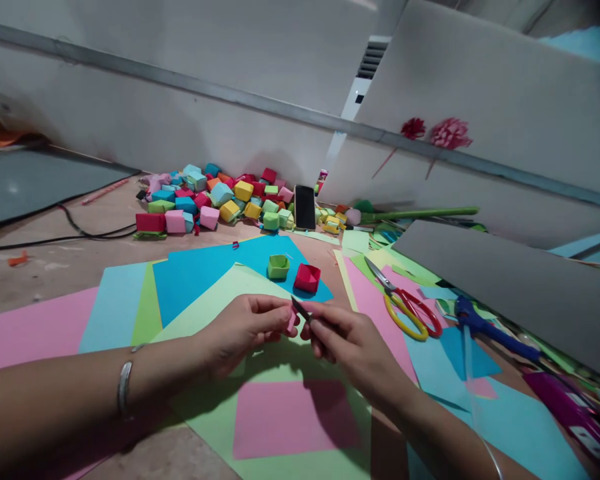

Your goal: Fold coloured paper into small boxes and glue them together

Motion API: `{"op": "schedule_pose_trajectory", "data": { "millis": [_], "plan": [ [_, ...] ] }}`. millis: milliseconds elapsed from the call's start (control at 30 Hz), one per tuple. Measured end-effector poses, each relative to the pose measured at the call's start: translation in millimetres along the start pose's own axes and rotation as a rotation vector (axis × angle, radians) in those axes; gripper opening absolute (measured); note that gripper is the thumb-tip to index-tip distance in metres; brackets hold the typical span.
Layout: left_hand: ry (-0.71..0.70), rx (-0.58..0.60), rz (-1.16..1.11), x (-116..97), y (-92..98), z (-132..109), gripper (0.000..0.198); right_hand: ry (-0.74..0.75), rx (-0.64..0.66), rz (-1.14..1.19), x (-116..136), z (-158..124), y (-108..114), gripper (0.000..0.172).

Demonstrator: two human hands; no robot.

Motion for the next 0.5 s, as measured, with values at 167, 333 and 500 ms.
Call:
{"op": "schedule_pose_trajectory", "data": {
  "millis": [167,333,500],
  "plan": [
    [0.017,-0.075,0.077,-2,1.6,2,0.022,-0.317,0.047,0.457,-13,2,-4,0.029],
    [0.001,-0.091,0.163,-2,2.7,3,0.02,-0.393,0.111,0.619,-23,6,-7,0.029],
    [-0.001,-0.032,0.252,-5,-1.8,1,0.024,-0.386,0.158,0.588,-24,6,-13,0.025]
  ]
}}
Point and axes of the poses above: each hand's wrist, its own z-axis towards the middle knuckle, its own y-axis out of the back of the hand, x = y × z, the point moved 5 cm from there along z, towards the middle knuckle, and after that the axes turned 1 degree about -z, right-handed, at the moved point
